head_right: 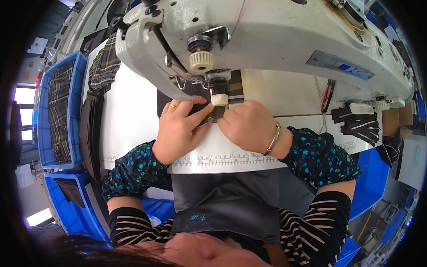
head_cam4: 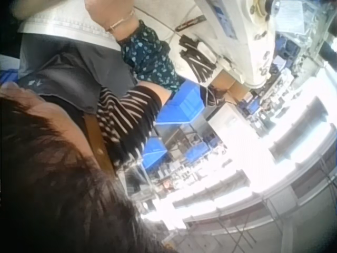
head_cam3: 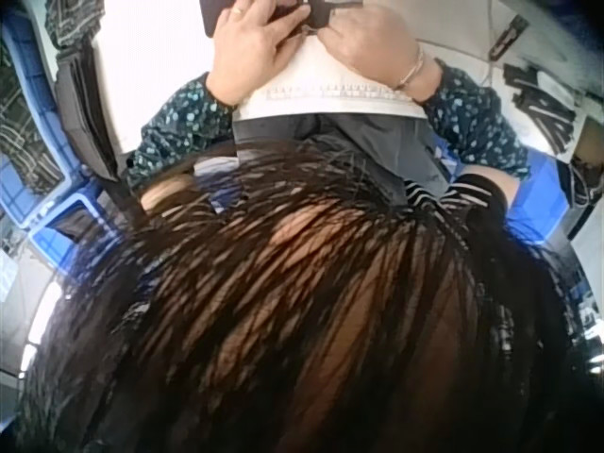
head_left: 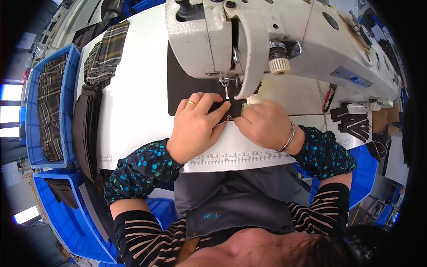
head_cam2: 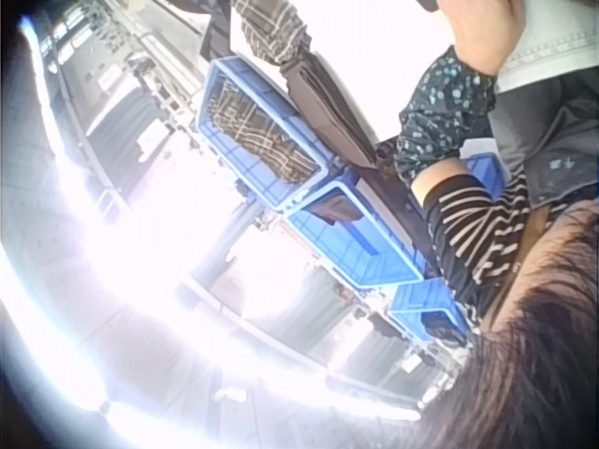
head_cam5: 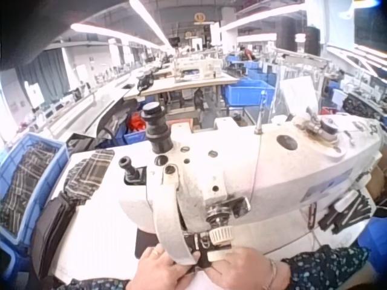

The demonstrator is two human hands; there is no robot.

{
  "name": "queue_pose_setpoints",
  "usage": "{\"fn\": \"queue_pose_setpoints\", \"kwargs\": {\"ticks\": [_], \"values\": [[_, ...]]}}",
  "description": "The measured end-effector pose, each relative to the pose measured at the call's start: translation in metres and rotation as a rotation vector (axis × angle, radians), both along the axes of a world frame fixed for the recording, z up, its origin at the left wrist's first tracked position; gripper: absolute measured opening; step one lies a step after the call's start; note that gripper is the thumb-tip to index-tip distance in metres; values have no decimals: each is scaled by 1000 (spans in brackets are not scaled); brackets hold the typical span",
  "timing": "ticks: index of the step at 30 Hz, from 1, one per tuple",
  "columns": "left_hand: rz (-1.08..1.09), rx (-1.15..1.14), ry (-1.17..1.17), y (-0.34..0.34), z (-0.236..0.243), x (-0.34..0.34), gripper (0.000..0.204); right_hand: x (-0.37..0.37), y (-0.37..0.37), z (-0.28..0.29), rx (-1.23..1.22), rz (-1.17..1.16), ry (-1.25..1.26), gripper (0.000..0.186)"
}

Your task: The person sews a zipper onto a black fabric panel using an industrial sewing machine. They align the zipper with the fabric edge, guide the material under the needle, and stitch along the zipper teeth. The person repeats this process for multiple fabric pieces, handling them one at a time.

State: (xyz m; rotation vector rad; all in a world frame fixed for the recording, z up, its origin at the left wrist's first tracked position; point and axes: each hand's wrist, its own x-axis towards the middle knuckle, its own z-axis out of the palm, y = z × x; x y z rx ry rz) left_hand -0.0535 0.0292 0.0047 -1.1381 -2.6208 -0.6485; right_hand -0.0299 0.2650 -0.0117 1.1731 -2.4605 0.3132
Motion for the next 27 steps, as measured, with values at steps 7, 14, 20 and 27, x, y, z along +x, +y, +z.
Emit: {"fn": "queue_pose_setpoints", "kwargs": {"ticks": [7, 14, 20, 27], "values": [[-74, -49, 12, -1, 1, -3, 46, -5, -6, 16, -174, -150, 86, 11], [-67, -12, -48, -4, -1, -3, 57, -6, -5, -2, -165, -139, -13, 13], [-74, -93, 101, -9, -7, -3, 62, -8, -6, -2, -92, -225, -171, 40], [-109, -99, 143, -9, -6, -5, 64, -13, -2, -3, -111, -221, -236, 40]]}}
